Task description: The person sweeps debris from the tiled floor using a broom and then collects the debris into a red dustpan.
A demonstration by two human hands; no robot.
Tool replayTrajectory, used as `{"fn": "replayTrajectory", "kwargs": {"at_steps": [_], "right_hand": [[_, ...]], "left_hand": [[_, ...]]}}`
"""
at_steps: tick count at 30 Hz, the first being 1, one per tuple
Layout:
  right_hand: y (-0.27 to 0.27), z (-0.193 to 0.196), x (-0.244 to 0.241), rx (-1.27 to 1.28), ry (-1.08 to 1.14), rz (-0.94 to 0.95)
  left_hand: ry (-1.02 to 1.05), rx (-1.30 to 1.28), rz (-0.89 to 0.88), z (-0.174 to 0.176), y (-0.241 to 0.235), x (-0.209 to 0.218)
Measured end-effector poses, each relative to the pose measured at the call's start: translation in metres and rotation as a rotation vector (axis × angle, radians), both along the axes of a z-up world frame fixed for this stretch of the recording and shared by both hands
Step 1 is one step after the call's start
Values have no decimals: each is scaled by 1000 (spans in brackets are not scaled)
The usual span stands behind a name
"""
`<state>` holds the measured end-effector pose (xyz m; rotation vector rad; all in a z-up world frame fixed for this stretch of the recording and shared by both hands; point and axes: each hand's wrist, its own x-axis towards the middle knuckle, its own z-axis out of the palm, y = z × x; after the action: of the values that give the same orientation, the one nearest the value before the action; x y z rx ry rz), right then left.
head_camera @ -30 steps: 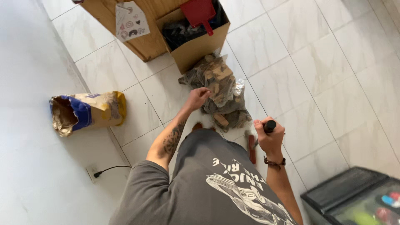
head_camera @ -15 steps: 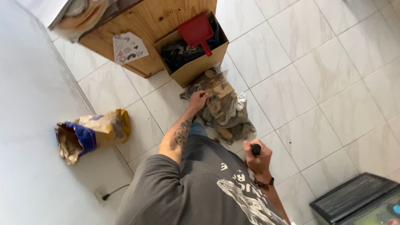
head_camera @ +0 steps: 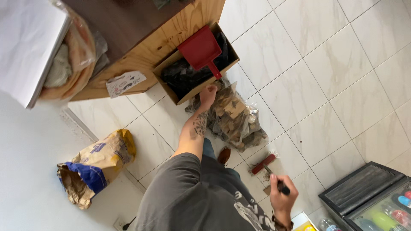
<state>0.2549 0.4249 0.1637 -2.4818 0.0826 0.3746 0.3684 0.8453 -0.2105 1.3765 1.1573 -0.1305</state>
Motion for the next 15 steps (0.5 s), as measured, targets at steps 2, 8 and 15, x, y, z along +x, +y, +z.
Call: {"fn": "replayTrajectory", "kwargs": {"at_steps": [2,8,15], "right_hand": [[4,-2,-5,8,-49,7],[16,-3,-22,20,-169,-86],[39,20,-23,-24,-94,-128]], "left_hand": [[5,56,-13,-27,9,25],[145,184,85,-86,18,73],[333,-31,219,-73,17,101]]}}
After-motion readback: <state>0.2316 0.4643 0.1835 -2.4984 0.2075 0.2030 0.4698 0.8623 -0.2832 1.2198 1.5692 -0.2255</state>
